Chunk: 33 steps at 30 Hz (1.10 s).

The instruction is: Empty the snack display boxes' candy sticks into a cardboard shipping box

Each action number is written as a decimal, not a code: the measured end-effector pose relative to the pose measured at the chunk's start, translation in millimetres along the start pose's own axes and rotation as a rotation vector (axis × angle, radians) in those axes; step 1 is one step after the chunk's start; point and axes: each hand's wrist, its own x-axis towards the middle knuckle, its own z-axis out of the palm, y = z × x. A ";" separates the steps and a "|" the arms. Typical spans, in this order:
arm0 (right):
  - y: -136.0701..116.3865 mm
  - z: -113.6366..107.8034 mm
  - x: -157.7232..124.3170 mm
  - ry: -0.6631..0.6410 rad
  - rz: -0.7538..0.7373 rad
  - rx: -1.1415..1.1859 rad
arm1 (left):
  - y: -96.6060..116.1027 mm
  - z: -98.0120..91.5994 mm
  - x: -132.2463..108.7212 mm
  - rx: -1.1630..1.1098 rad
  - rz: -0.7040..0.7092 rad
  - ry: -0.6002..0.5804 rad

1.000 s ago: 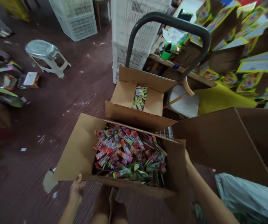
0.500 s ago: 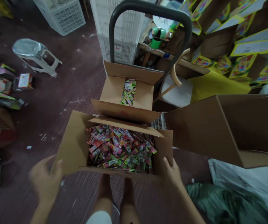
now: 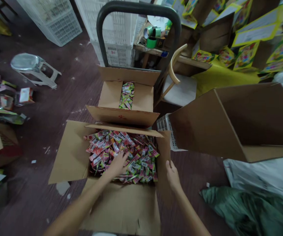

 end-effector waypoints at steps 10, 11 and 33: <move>27.6 165.6 -30.8 -0.159 -0.356 -0.546 | 21.5 -106.7 196.6 0.065 0.091 0.555; 25.3 176.0 -29.3 -0.195 -0.328 -0.644 | 8.6 -112.9 181.5 0.071 0.121 0.557; -49.3 175.0 3.2 -0.397 -0.357 -1.230 | -78.8 22.3 -23.8 -0.049 -0.245 -0.082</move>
